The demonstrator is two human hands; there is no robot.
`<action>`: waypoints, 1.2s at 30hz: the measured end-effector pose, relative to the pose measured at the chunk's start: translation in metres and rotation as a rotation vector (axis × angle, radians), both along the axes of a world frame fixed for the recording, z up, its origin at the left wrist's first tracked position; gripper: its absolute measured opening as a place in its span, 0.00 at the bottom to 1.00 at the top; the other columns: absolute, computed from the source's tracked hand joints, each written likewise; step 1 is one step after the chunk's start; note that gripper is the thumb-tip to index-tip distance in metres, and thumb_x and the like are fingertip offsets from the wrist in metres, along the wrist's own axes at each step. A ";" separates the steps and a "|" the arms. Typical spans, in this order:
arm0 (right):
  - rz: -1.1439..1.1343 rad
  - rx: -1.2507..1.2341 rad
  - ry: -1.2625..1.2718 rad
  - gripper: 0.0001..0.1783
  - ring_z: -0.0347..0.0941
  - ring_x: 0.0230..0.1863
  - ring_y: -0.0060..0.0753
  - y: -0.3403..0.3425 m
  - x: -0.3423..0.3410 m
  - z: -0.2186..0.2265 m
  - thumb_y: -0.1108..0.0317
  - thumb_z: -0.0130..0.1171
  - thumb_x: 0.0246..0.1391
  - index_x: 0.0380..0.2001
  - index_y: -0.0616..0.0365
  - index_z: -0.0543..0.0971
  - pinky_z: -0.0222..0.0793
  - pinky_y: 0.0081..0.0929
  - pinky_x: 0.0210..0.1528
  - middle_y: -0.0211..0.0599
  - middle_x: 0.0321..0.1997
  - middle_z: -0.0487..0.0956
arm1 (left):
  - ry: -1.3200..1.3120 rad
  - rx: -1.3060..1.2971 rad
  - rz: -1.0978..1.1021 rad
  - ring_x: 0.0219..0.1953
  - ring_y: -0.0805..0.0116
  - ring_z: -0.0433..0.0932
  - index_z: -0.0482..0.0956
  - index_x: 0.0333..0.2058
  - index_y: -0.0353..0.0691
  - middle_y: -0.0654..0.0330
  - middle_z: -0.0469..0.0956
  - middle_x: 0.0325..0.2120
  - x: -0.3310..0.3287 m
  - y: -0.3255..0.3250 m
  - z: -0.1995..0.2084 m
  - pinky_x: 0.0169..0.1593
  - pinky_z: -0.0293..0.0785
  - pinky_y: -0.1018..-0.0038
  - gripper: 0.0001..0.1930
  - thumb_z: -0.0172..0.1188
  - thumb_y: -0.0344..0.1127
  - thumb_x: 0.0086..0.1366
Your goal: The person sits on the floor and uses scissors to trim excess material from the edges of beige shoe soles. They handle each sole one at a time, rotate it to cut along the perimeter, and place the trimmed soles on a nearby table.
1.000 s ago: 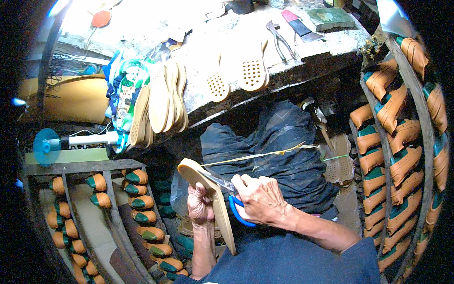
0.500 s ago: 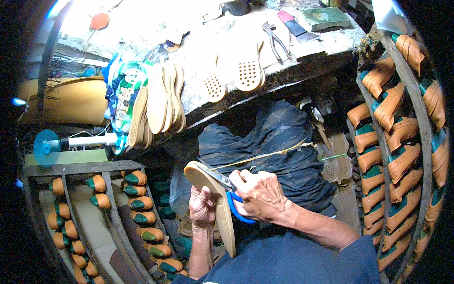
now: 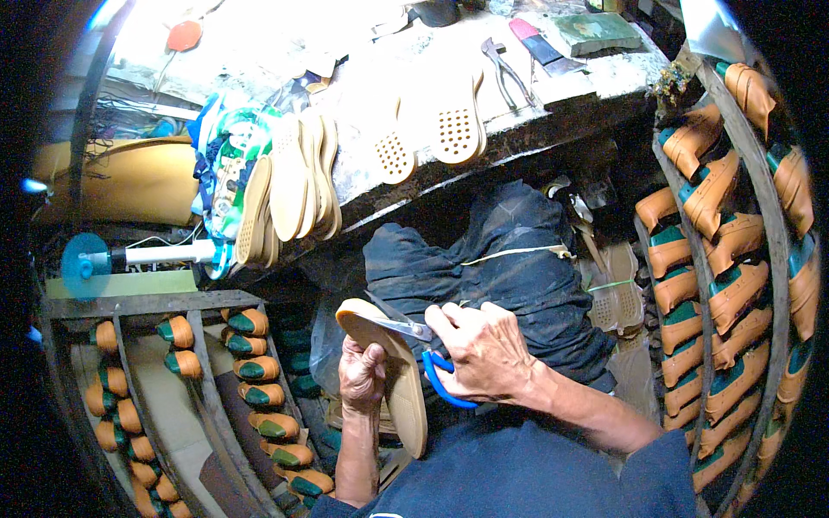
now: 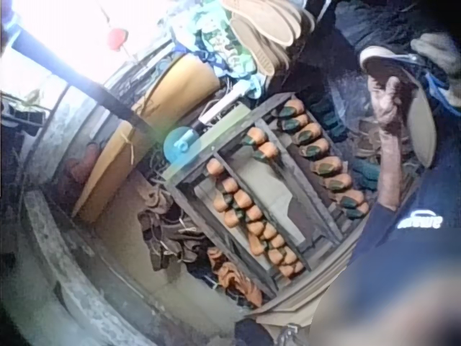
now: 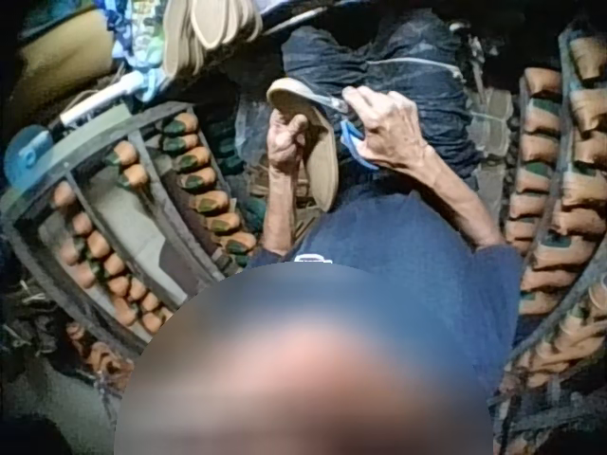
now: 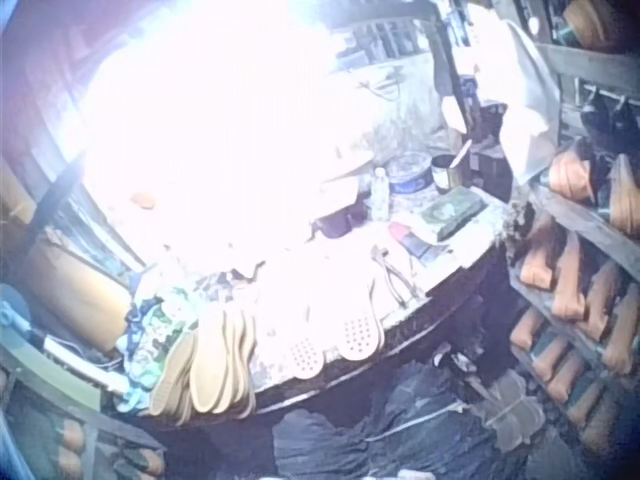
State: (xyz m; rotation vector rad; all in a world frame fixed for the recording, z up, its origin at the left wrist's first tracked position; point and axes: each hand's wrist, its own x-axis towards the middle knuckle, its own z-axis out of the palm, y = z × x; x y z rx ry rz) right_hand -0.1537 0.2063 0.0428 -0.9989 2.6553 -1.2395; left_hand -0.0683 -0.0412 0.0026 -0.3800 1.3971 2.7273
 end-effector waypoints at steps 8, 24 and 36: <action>0.036 0.024 0.033 0.23 0.80 0.29 0.49 0.003 -0.006 0.003 0.54 0.72 0.49 0.45 0.53 0.79 0.75 0.44 0.35 0.39 0.32 0.80 | -0.052 0.004 -0.043 0.53 0.64 0.88 0.84 0.59 0.36 0.57 0.89 0.51 0.002 0.004 0.004 0.61 0.84 0.65 0.24 0.78 0.28 0.65; 0.291 0.154 0.089 0.23 0.84 0.30 0.48 0.058 -0.016 0.000 0.55 0.72 0.52 0.45 0.56 0.79 0.80 0.43 0.33 0.41 0.32 0.82 | -0.132 -0.282 -0.334 0.53 0.70 0.86 0.84 0.59 0.36 0.59 0.89 0.51 0.003 -0.027 0.016 0.61 0.81 0.68 0.23 0.76 0.24 0.65; 0.179 0.073 -0.008 0.21 0.82 0.31 0.52 0.043 -0.002 0.006 0.54 0.73 0.53 0.44 0.54 0.79 0.76 0.45 0.35 0.41 0.32 0.81 | -0.123 -0.302 -0.423 0.54 0.70 0.85 0.84 0.60 0.37 0.59 0.89 0.52 0.003 -0.012 0.027 0.62 0.80 0.69 0.23 0.75 0.23 0.66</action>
